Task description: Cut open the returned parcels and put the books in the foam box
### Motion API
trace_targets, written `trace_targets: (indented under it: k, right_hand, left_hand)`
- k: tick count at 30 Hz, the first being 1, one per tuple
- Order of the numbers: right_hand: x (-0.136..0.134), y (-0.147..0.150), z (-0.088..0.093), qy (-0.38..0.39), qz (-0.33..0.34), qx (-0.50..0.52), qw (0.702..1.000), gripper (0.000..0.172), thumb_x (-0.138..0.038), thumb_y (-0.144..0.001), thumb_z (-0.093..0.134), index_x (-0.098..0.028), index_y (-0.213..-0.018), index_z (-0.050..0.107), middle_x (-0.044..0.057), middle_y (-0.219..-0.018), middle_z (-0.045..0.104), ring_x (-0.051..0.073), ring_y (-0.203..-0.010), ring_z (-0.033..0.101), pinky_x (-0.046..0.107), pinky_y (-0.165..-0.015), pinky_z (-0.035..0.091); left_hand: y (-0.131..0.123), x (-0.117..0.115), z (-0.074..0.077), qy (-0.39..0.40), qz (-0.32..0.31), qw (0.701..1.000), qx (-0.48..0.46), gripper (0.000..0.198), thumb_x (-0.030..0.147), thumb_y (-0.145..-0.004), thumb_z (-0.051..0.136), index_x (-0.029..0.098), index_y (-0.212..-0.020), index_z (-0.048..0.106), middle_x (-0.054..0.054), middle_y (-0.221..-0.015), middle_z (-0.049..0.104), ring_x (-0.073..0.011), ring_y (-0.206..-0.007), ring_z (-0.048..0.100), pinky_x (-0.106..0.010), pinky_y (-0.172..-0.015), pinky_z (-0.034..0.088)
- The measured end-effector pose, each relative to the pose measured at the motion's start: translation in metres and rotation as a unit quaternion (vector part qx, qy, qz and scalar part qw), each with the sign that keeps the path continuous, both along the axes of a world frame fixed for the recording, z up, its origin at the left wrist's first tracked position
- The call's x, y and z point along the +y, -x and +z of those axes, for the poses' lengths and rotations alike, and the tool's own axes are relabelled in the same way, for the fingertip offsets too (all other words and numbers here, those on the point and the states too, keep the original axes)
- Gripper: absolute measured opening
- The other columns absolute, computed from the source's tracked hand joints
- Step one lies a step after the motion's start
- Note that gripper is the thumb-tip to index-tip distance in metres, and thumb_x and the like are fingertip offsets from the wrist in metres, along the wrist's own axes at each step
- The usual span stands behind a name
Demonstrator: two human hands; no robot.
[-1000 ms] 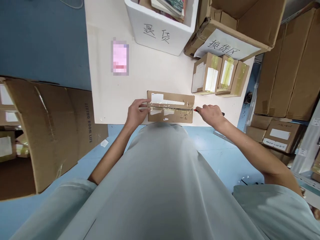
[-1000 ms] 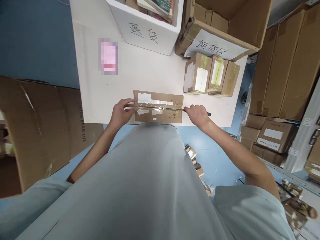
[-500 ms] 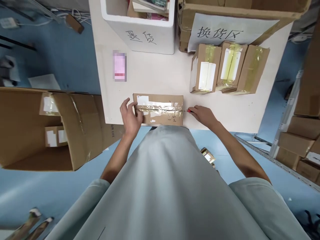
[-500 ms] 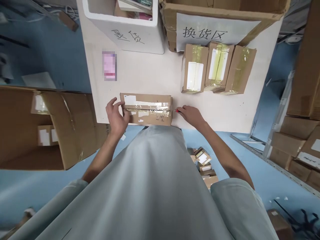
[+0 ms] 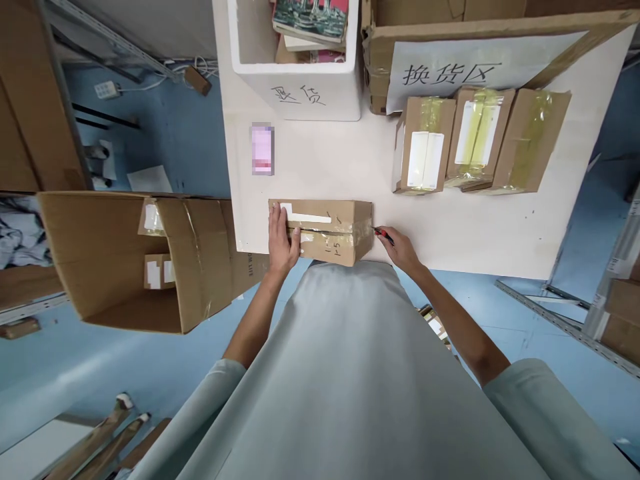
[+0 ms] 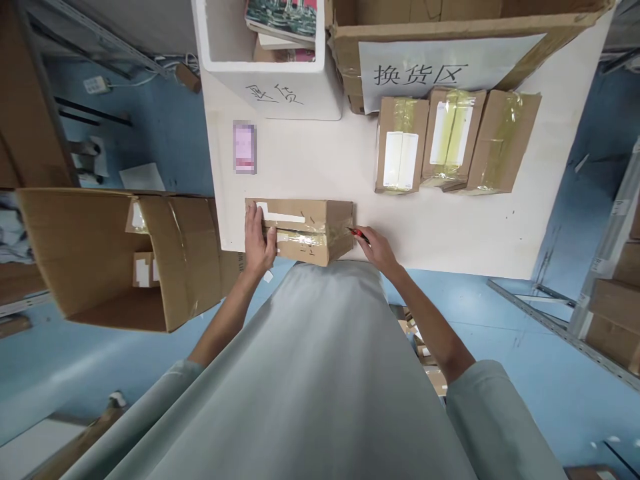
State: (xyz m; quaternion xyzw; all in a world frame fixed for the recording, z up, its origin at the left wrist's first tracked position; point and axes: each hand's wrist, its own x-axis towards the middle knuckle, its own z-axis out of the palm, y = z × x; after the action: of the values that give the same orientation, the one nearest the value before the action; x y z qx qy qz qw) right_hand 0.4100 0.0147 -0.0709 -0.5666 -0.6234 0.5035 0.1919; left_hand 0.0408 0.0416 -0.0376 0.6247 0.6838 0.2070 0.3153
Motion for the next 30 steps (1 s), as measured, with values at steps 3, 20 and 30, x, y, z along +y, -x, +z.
trace_targets:
  k: [3,20,30]
  right_hand:
    - [-0.004,0.009,0.0,0.03,-0.063,-0.036,0.997,0.058,-0.063,-0.116,0.035,-0.019,-0.136,0.068,0.013,-0.122,0.078,0.025,-0.101,0.07,0.036,-0.096,0.057]
    - [-0.013,0.117,0.066,0.101,-0.189,-0.048,0.976,0.058,-0.08,-0.106,0.044,-0.027,-0.115,0.064,-0.002,-0.08,0.059,0.022,-0.072,0.061,0.034,-0.07,0.055]
    - [-0.01,0.146,0.115,0.055,-0.184,-0.077,0.978,0.053,-0.078,-0.108,0.047,-0.027,-0.106,0.063,-0.003,-0.075,0.055,0.021,-0.065,0.058,0.032,-0.064,0.051]
  left_hand:
    - [0.025,0.0,-0.001,-0.013,0.004,1.0,-0.001,0.088,0.08,-0.109,0.04,0.023,-0.176,0.04,-0.019,-0.188,0.028,-0.0315,-0.179,0.017,-0.058,-0.145,0.015]
    - [0.098,0.005,0.032,0.003,-0.024,0.995,-0.093,0.073,0.06,-0.112,0.057,0.036,-0.178,0.039,-0.006,-0.187,0.036,-0.0309,-0.177,0.028,-0.058,-0.144,0.028]
    - [0.088,-0.014,0.068,-0.001,-0.166,0.967,-0.193,0.082,0.017,-0.105,0.049,0.037,-0.182,0.029,0.0,-0.191,0.024,-0.028,-0.178,0.024,-0.057,-0.145,0.027]
